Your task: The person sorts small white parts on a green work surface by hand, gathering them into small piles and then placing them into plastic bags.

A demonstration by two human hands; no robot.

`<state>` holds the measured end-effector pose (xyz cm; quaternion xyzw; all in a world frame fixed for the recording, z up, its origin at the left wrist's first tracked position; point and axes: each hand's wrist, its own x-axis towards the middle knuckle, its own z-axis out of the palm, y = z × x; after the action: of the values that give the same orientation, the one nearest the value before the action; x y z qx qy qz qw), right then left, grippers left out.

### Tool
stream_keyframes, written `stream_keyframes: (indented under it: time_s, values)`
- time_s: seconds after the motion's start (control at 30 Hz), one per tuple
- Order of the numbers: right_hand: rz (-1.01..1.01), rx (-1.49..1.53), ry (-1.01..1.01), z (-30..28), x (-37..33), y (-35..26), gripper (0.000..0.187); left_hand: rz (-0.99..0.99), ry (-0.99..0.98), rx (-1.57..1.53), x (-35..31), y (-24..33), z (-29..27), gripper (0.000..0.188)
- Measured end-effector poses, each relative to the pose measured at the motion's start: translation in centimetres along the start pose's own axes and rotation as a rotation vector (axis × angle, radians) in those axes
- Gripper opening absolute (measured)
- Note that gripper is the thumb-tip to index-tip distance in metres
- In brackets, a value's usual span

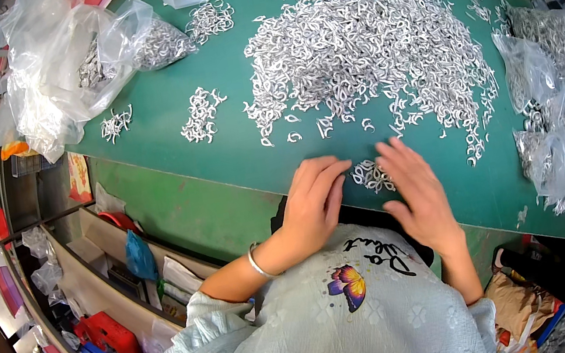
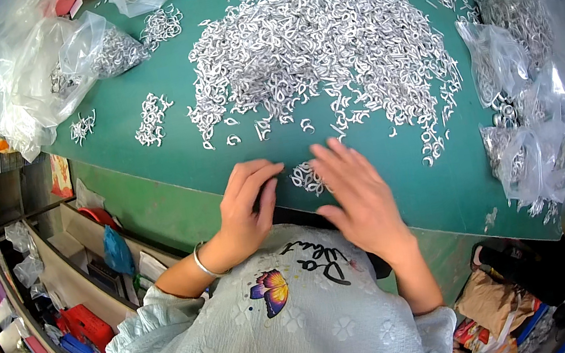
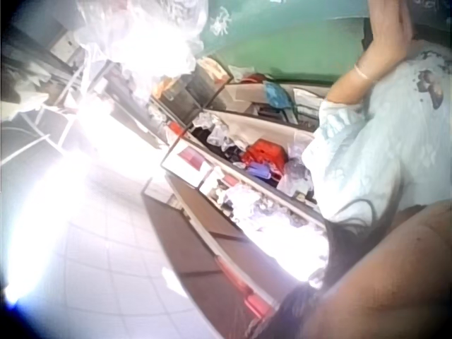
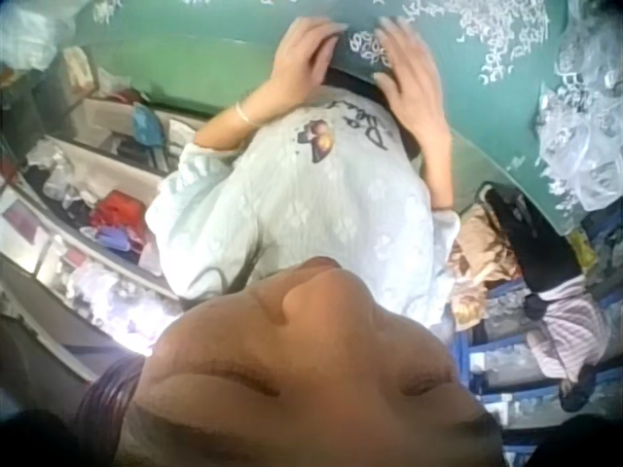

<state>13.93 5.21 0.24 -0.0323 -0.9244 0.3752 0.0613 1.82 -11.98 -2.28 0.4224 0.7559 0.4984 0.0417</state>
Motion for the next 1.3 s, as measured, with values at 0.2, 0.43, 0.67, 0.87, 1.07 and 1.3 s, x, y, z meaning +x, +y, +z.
stream_keyframes:
  time_s: [0.2,0.43,0.67,0.87,1.07,1.3]
  values:
    - [-0.099,-0.303,-0.180,2.7,0.6,-0.3,0.061,-0.049,0.082,-0.031,-1.9,-0.2,-0.8,0.025]
    - [0.062,-0.407,-0.175,0.3,-4.4,1.1,0.063,-0.217,-0.254,-0.378,-3.2,0.9,-1.1,0.018]
    - [0.140,-0.442,-0.087,-0.4,-7.7,1.6,0.063,-1.170,-1.014,-1.521,-4.3,-2.6,7.5,0.061]
    - [0.068,-0.364,-0.020,2.2,-10.4,1.2,0.059,-1.459,-0.889,-2.039,-3.5,-0.5,13.2,0.071]
    - [-0.209,-0.101,0.203,2.5,-12.2,1.7,0.045,-1.396,-0.885,-1.570,-3.2,-0.8,12.3,0.051]
    - [0.177,-0.174,0.970,-2.8,-12.3,4.9,0.021,-1.584,-0.880,-0.842,0.3,4.3,5.2,0.033]
